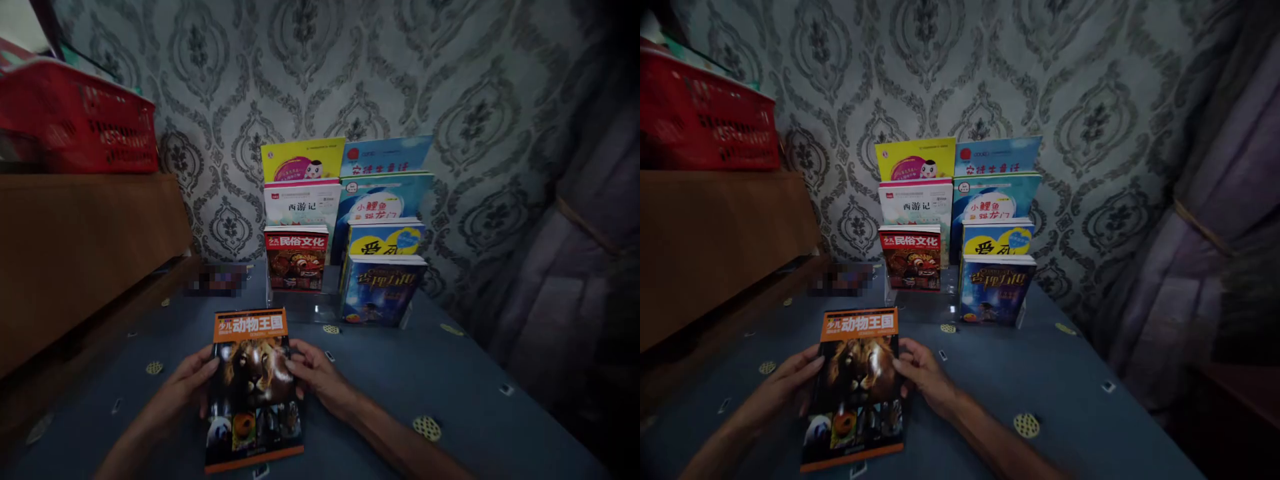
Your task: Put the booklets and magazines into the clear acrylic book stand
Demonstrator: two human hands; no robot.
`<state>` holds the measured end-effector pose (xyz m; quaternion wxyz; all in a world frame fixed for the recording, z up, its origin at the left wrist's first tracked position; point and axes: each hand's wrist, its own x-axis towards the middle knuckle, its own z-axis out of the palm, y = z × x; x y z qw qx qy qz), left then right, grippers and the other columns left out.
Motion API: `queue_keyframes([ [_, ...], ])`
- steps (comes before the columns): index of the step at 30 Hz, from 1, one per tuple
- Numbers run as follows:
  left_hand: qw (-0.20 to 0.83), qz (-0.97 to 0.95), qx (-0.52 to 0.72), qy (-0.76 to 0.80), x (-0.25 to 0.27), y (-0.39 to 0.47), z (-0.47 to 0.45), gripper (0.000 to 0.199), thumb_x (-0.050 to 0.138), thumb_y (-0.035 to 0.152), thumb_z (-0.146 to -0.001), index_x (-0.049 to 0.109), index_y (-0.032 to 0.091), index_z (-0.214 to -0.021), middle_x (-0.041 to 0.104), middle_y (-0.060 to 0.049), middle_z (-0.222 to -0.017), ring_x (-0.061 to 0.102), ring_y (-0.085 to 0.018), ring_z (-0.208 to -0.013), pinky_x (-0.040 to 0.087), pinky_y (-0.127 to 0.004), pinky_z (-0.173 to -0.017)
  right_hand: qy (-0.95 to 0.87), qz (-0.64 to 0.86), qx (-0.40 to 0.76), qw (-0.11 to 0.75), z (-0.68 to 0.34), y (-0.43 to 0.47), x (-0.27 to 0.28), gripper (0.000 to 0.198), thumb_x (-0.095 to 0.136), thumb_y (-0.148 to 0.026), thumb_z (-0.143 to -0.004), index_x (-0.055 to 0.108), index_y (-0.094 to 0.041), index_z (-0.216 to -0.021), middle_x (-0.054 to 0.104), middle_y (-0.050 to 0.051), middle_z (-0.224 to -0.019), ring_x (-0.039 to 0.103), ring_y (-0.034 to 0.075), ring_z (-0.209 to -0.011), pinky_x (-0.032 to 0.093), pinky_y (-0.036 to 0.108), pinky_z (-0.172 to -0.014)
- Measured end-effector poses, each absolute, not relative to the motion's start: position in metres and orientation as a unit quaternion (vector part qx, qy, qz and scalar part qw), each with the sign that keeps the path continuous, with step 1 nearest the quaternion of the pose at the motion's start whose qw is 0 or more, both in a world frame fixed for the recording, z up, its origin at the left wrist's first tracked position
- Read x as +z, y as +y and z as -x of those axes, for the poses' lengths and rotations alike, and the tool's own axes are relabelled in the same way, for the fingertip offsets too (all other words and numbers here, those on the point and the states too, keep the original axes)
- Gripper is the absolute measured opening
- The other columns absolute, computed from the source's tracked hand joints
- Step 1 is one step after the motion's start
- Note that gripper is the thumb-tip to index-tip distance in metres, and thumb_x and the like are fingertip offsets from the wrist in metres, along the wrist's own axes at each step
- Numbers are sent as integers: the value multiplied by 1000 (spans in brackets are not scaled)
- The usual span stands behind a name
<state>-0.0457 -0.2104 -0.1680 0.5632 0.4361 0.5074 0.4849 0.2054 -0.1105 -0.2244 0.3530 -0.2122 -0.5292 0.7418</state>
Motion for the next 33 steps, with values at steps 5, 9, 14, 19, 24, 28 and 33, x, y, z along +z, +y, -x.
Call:
queue_keyframes([
  [5,491,-518,491,500,-145,-189,38,62,81,65,-73,73,18,-113,60,1,-70,51,-10,-53,45,-18,-42,-598,212,654,412,-214,-96,-200,55,81,-62,-74,66,-24,-110,67,0,-81,52,10,-56,44,21,-44],
  [9,392,-589,535,461,-138,-173,24,51,72,59,-85,72,20,-118,70,-3,-88,58,-15,-68,49,-20,-55,-661,238,530,475,-228,-92,-180,43,74,-57,-83,68,-25,-111,68,2,-81,57,15,-60,48,26,-52],
  [14,361,-609,556,436,-166,-166,15,46,70,40,-85,67,20,-127,73,-8,-121,66,-27,-111,51,-38,-103,-725,264,408,489,-238,-110,-189,27,59,-49,-96,67,-24,-98,64,1,-77,59,18,-67,52,28,-61],
  [19,348,-587,563,466,-184,-159,18,44,64,30,-76,68,17,-118,73,-9,-122,64,-30,-119,47,-43,-109,-743,262,371,492,-232,-114,-202,26,50,-43,-101,57,-25,-84,57,-1,-72,55,16,-64,51,26,-64],
  [24,296,-580,569,502,-183,-140,19,45,57,26,-67,69,16,-110,75,-8,-112,66,-29,-111,49,-41,-103,-750,275,343,493,-229,-107,-201,22,47,-40,-102,56,-24,-89,64,2,-84,62,17,-75,51,26,-67],
  [28,282,-558,597,503,-189,-128,16,49,53,22,-60,69,16,-105,75,-6,-104,67,-28,-106,51,-39,-98,-769,270,315,487,-228,-107,-202,21,45,-36,-103,58,-23,-94,64,1,-82,60,16,-71,48,26,-66],
  [33,261,-568,607,490,-191,-115,5,49,49,17,-61,68,17,-107,74,-5,-102,66,-27,-108,50,-38,-100,-764,296,288,495,-232,-92,-205,21,48,-38,-100,62,-22,-98,67,2,-83,62,18,-71,48,26,-63],
])
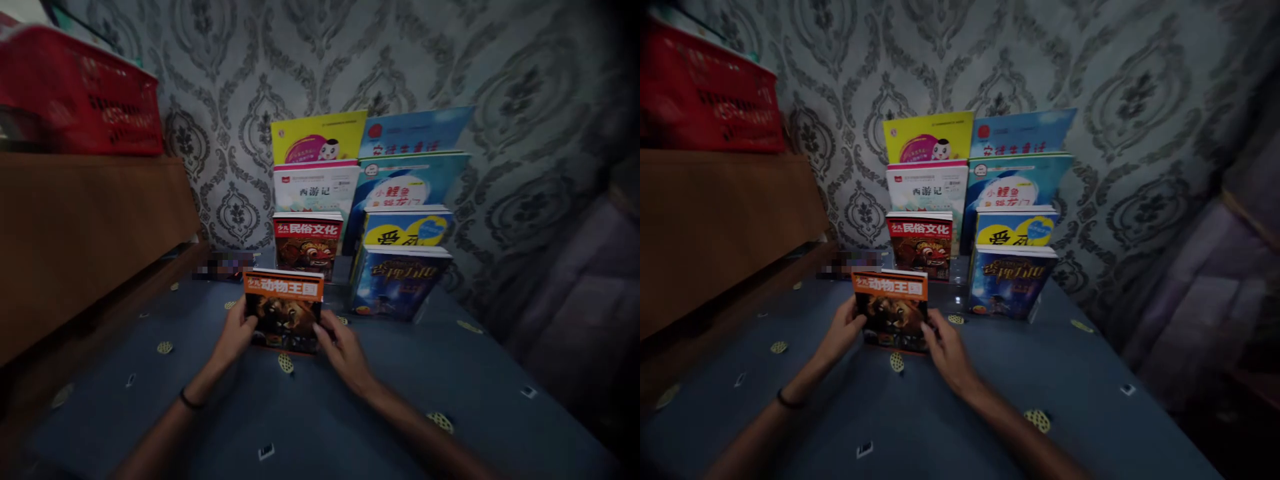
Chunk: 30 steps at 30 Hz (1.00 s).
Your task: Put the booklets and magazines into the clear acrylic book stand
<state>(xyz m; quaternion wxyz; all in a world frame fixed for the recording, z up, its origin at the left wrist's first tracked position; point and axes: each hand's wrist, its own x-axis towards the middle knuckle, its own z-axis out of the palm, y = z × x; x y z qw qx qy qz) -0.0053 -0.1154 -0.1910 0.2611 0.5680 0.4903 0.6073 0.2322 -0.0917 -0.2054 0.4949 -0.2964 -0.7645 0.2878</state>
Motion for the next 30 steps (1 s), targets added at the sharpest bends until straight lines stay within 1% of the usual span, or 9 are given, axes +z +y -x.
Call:
queue_keyframes([
  [3,248,-590,598,483,-187,-104,-5,53,49,14,-62,67,16,-111,73,-5,-101,65,-26,-109,48,-40,-104,-748,340,275,499,-240,-78,-206,25,52,-43,-97,62,-21,-100,67,3,-84,63,19,-73,49,28,-64],
  [8,240,-636,562,471,-178,-82,-21,48,49,10,-63,66,15,-108,72,-6,-102,64,-27,-107,47,-41,-105,-724,389,238,518,-250,-66,-202,27,49,-46,-97,59,-22,-89,65,2,-78,58,19,-68,46,28,-60],
  [13,229,-635,573,464,-174,-66,-28,49,49,9,-63,67,16,-108,73,-6,-102,64,-28,-111,46,-42,-108,-716,399,208,534,-250,-62,-198,29,50,-49,-96,60,-22,-92,66,3,-79,58,19,-67,45,28,-58],
  [17,222,-640,584,447,-167,-56,-22,51,48,9,-62,67,16,-109,73,-6,-104,65,-26,-106,48,-41,-106,-722,394,187,537,-246,-55,-187,26,49,-44,-97,62,-21,-100,69,6,-87,62,21,-74,49,31,-66],
  [19,211,-641,592,441,-159,-52,-18,51,48,9,-61,67,15,-109,73,-6,-102,66,-25,-103,49,-41,-104,-730,390,174,533,-244,-50,-177,25,49,-42,-97,62,-21,-102,69,6,-88,62,22,-75,50,33,-69],
  [22,181,-641,608,432,-137,-45,-14,50,48,10,-63,67,16,-109,72,-5,-104,65,-24,-104,49,-39,-103,-742,375,157,534,-240,-43,-155,24,46,-40,-99,60,-21,-100,68,6,-87,60,21,-72,49,33,-68],
  [24,146,-649,620,416,-118,-40,-13,47,48,10,-65,66,17,-107,72,-5,-106,65,-24,-104,49,-38,-103,-742,358,137,549,-238,-37,-136,22,46,-39,-99,59,-21,-100,68,6,-89,61,21,-74,50,34,-69],
  [27,92,-664,636,382,-89,-30,-13,42,48,8,-66,65,16,-103,71,-5,-99,65,-23,-101,51,-37,-99,-733,319,103,592,-235,-27,-108,18,46,-37,-100,57,-23,-102,68,7,-95,62,22,-81,52,36,-73],
  [30,73,-674,637,367,-70,-21,-14,42,47,6,-67,65,14,-105,71,-6,-100,66,-24,-101,51,-40,-101,-724,289,69,622,-233,-19,-88,16,44,-33,-100,55,-23,-104,66,7,-97,63,22,-85,54,39,-76],
])
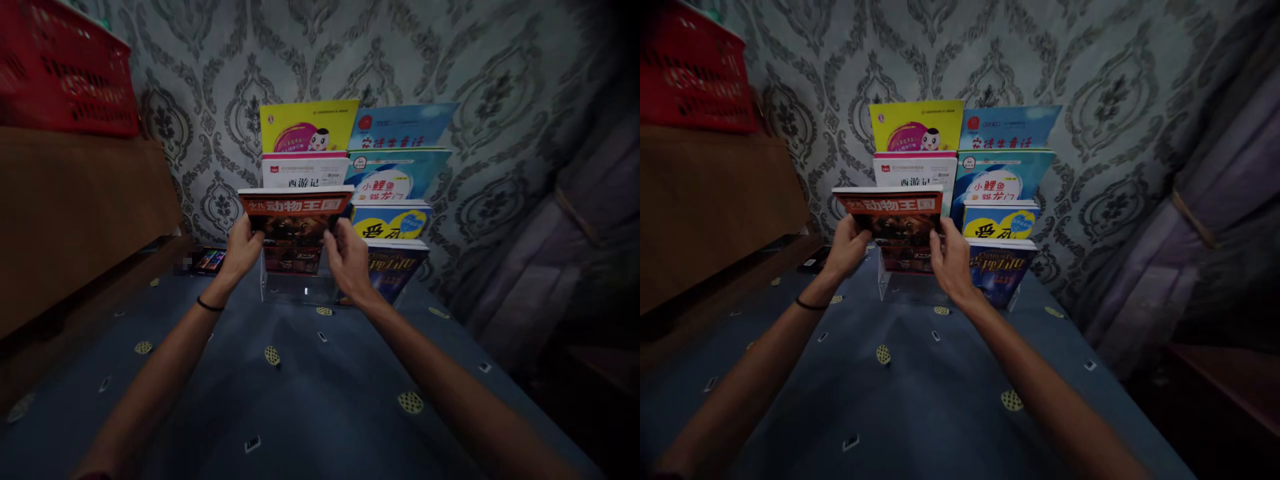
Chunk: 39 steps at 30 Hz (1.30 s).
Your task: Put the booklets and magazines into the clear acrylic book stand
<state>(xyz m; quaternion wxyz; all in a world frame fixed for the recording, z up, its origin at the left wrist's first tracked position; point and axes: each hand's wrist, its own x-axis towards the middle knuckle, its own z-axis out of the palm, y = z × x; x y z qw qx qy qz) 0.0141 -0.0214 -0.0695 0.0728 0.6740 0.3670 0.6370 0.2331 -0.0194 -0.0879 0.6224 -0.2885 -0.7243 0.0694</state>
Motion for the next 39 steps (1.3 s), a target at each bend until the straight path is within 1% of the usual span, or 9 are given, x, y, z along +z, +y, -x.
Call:
queue_keyframes([
  [7,69,-677,631,371,-72,-9,-15,42,47,3,-69,67,13,-105,71,-6,-100,66,-24,-101,51,-41,-102,-717,303,57,625,-232,-12,-91,13,42,-32,-100,53,-25,-98,60,3,-86,58,20,-76,54,37,-72],
  [11,69,-674,634,372,-87,-2,-15,41,48,5,-69,67,14,-103,72,-7,-101,67,-25,-101,51,-42,-101,-714,312,63,624,-231,-9,-105,13,44,-32,-99,54,-24,-100,64,6,-93,61,20,-81,53,37,-76],
  [16,62,-672,634,377,-99,2,-14,44,48,7,-71,65,15,-111,72,-6,-105,66,-24,-104,51,-41,-101,-712,327,79,617,-230,-6,-115,17,43,-32,-99,56,-23,-103,68,8,-99,64,21,-88,54,37,-79],
  [22,33,-678,628,380,-101,1,-16,50,46,4,-75,61,16,-120,69,-7,-109,64,-22,-108,48,-39,-104,-700,354,32,619,-229,4,-119,17,44,-31,-99,59,-23,-103,69,10,-100,63,23,-87,52,39,-80],
  [27,-4,-660,618,428,-106,4,-16,34,47,4,-77,61,18,-105,65,-5,-98,61,-22,-104,46,-38,-100,-694,385,-19,607,-227,13,-120,14,45,-27,-97,58,-24,-94,63,8,-92,58,24,-85,49,39,-79],
  [30,-30,-648,613,452,-110,7,-16,23,49,3,-76,57,21,-89,59,-3,-88,58,-21,-94,46,-37,-95,-689,405,-29,601,-226,16,-121,13,44,-25,-96,55,-25,-89,59,6,-87,56,24,-83,47,37,-77],
  [33,-44,-645,613,454,-112,7,-16,18,50,5,-75,51,23,-79,52,-1,-80,53,-21,-83,46,-35,-88,-682,415,-34,601,-226,19,-125,11,44,-23,-95,52,-25,-88,59,7,-87,56,24,-83,46,37,-76],
  [36,-42,-654,609,447,-112,4,-17,17,50,6,-75,52,23,-79,51,-1,-78,51,-20,-80,45,-33,-84,-680,419,-40,600,-227,21,-128,11,44,-24,-95,52,-25,-88,60,7,-87,57,25,-83,46,38,-76],
  [39,-32,-663,606,439,-111,1,-18,16,51,8,-77,57,21,-84,55,-2,-83,54,-20,-83,46,-32,-82,-685,416,-36,597,-229,23,-129,11,44,-26,-96,53,-24,-89,61,8,-87,58,25,-83,46,38,-76],
])
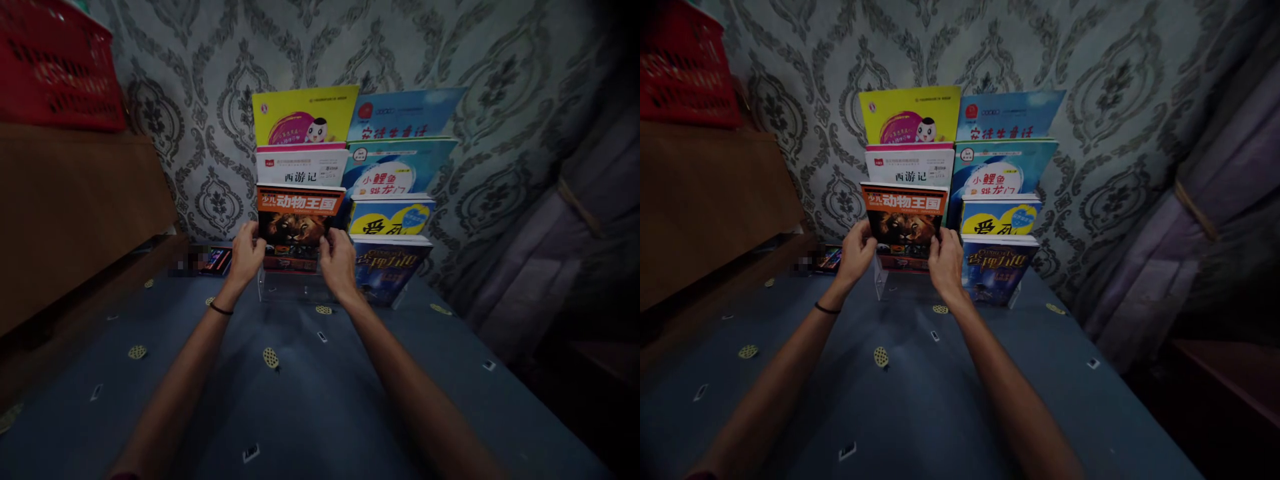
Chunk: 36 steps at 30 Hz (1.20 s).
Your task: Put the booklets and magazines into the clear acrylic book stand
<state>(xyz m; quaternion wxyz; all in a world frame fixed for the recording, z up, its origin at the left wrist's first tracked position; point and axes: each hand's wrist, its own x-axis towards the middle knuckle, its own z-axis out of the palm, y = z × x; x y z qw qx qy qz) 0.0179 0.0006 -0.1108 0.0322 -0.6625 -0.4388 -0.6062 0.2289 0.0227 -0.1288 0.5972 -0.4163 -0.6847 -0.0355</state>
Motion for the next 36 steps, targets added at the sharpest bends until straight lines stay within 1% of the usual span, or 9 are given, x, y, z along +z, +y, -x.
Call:
queue_keyframes([
  [9,9,646,-623,-441,-124,0,-21,17,55,14,-90,63,18,-104,64,-8,-103,62,-23,-101,50,-35,-92,-681,405,-28,609,-234,30,-132,15,48,-34,-93,58,-23,-92,60,6,-85,58,26,-80,47,40,-72],
  [15,-18,681,-606,-411,-129,15,-7,24,53,16,-93,62,18,-115,67,-10,-110,64,-23,-105,52,-35,-93,-681,427,-13,594,-236,31,-133,13,48,-37,-90,52,-25,-87,55,5,-82,55,25,-76,43,39,-70],
  [17,-44,694,-572,-435,-131,21,18,32,46,19,-97,57,18,-127,67,-11,-118,66,-21,-107,54,-33,-91,-678,440,-18,589,-236,31,-132,13,48,-38,-89,49,-26,-84,54,3,-79,53,25,-74,43,39,-69],
  [19,-10,655,-484,-580,-138,23,52,41,36,18,-100,49,20,-139,66,-9,-125,66,-19,-113,54,-30,-92,-676,446,-19,586,-235,30,-131,12,49,-37,-88,47,-26,-83,54,3,-78,53,24,-73,43,39,-70],
  [22,3,627,-404,-666,-159,18,101,38,52,23,-94,56,18,-132,65,-14,-127,61,-29,-123,49,-43,-103,-675,445,-15,589,-234,28,-130,9,49,-34,-87,48,-26,-84,55,4,-79,54,25,-74,44,40,-70],
  [24,3,628,-329,-705,-178,13,121,47,72,30,-82,60,19,-126,66,-16,-127,57,-36,-127,45,-50,-106,-671,444,-17,594,-233,28,-129,8,49,-33,-87,49,-26,-85,56,5,-80,55,25,-75,45,40,-70],
  [26,10,639,-257,-725,-193,9,128,52,78,35,-79,60,18,-125,64,-18,-132,54,-39,-130,41,-54,-110,-668,442,-19,598,-232,28,-129,7,50,-32,-87,50,-26,-86,57,5,-80,56,25,-75,45,40,-70],
  [31,56,670,-138,-727,-195,16,132,32,54,39,-100,62,17,-122,68,-18,-130,60,-32,-127,43,-43,-108,-669,438,-11,600,-233,29,-128,4,51,-30,-87,50,-26,-85,59,5,-81,58,25,-76,47,40,-70],
  [36,110,661,-118,-733,-163,28,149,37,36,37,-107,63,21,-126,75,-14,-116,70,-27,-109,50,-33,-92,-676,432,-16,597,-235,30,-128,5,51,-29,-87,51,-25,-84,61,6,-81,59,26,-78,48,41,-70],
])
